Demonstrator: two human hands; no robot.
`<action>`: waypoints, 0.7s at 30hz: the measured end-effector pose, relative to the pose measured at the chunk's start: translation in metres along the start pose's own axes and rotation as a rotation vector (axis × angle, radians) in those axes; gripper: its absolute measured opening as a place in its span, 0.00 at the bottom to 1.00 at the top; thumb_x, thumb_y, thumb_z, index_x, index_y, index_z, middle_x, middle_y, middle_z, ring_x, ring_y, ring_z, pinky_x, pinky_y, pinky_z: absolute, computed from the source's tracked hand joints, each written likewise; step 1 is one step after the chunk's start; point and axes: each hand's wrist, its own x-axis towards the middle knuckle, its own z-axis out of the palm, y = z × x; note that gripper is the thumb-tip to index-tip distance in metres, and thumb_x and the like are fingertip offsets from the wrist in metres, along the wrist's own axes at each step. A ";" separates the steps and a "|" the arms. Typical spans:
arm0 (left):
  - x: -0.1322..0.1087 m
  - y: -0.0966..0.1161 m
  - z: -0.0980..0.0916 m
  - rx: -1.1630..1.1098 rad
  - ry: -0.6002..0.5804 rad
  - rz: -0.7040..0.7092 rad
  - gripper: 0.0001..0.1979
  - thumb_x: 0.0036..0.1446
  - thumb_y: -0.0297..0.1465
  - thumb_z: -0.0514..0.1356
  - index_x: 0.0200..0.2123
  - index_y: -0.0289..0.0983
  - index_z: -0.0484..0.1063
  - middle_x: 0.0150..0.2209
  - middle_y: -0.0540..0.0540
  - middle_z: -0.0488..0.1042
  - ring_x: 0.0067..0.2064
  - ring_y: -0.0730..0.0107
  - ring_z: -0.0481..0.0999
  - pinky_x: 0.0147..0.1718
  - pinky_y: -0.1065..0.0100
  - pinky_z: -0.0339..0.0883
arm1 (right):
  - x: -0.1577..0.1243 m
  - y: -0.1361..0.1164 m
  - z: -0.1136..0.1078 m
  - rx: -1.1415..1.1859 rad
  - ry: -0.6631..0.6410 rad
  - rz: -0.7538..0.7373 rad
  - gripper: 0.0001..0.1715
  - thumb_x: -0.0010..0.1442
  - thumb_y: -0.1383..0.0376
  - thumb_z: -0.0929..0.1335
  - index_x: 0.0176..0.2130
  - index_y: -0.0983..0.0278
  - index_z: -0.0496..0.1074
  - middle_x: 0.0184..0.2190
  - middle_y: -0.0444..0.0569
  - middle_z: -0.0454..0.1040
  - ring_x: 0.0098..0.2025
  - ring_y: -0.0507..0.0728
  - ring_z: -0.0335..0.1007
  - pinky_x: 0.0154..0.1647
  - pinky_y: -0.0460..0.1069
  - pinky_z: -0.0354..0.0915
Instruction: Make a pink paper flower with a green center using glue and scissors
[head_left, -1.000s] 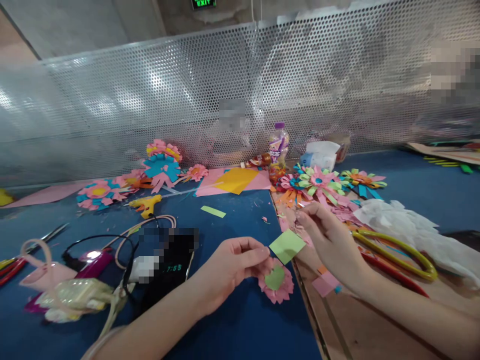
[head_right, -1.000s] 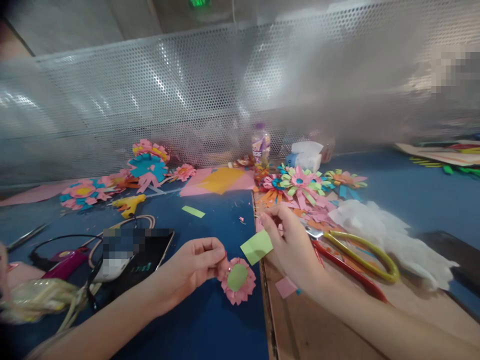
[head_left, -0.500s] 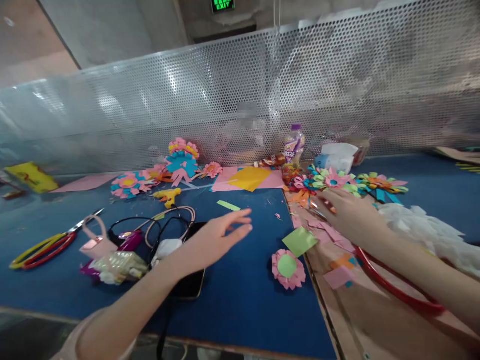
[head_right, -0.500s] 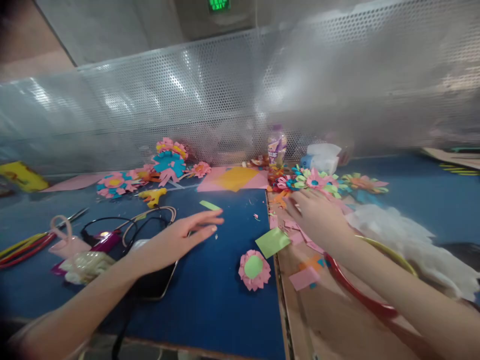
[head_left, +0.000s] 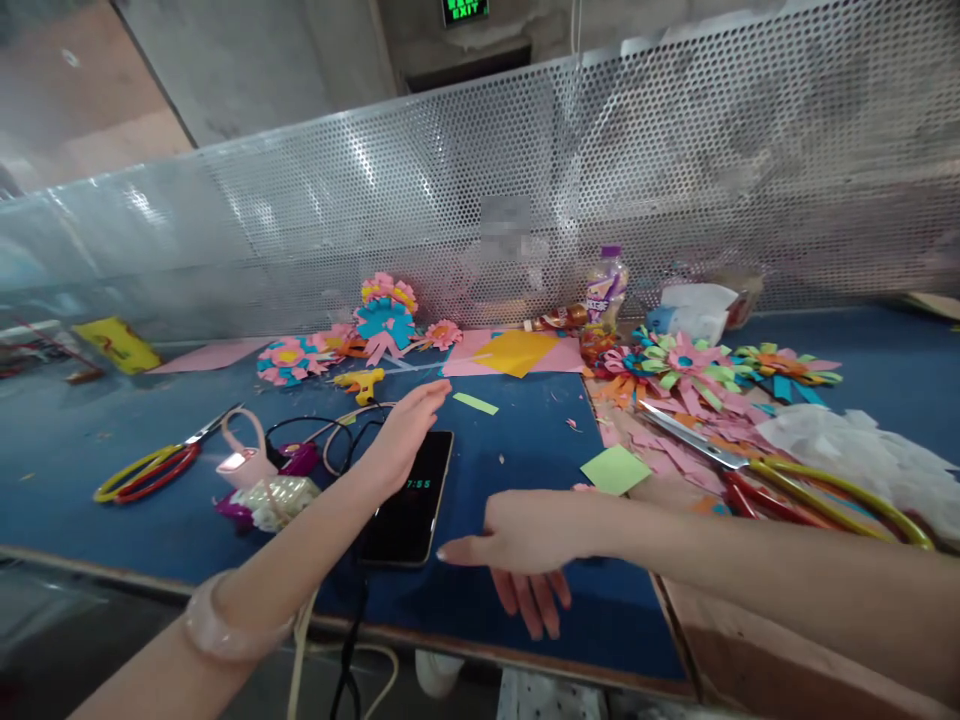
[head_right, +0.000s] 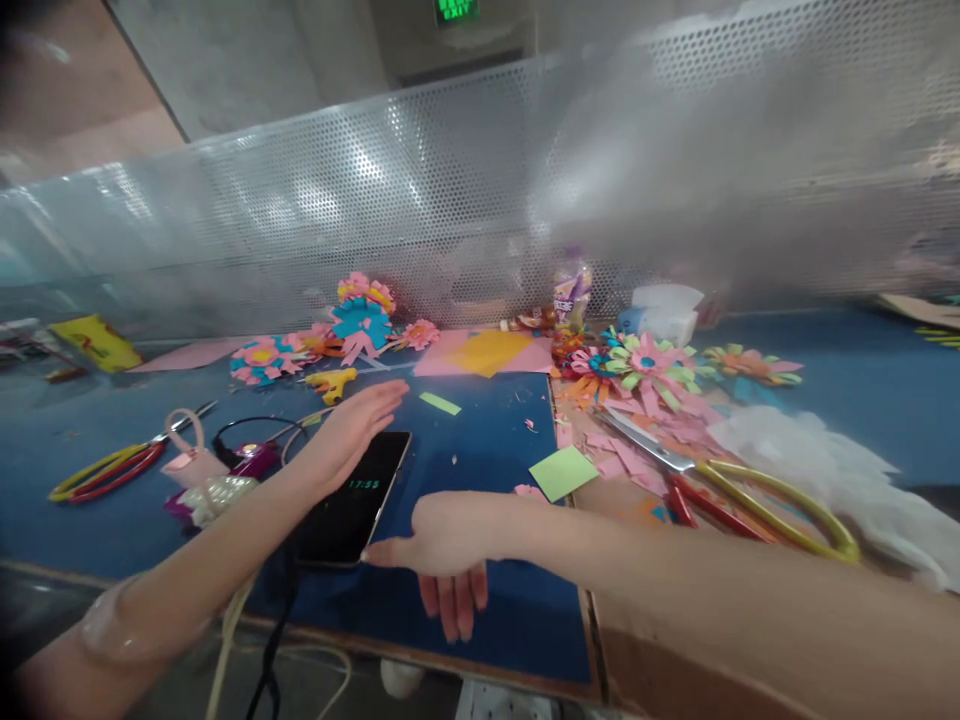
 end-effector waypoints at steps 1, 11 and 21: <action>0.008 0.003 0.002 -0.032 0.013 -0.027 0.12 0.50 0.32 0.59 0.40 0.37 0.72 0.54 0.40 0.68 0.57 0.61 0.64 0.55 0.61 0.54 | 0.013 -0.008 -0.004 0.007 -0.108 0.091 0.42 0.57 0.40 0.50 0.22 0.68 0.71 0.13 0.50 0.70 0.15 0.54 0.68 0.14 0.46 0.62; 0.089 0.024 0.022 -0.270 0.083 -0.066 0.06 0.49 0.24 0.54 0.31 0.35 0.70 0.44 0.41 0.74 0.42 0.66 0.74 0.39 0.66 0.66 | 0.063 -0.059 -0.014 -0.172 -0.274 0.363 0.57 0.48 0.33 0.44 0.28 0.75 0.75 0.15 0.59 0.71 0.11 0.51 0.59 0.07 0.43 0.49; 0.099 0.025 0.007 -0.282 0.150 0.042 0.06 0.47 0.25 0.53 0.30 0.35 0.69 0.34 0.44 0.77 0.34 0.71 0.76 0.35 0.69 0.66 | 0.071 -0.057 -0.016 -0.182 -0.288 0.382 0.54 0.52 0.35 0.46 0.34 0.75 0.75 0.16 0.56 0.71 0.11 0.52 0.61 0.06 0.44 0.50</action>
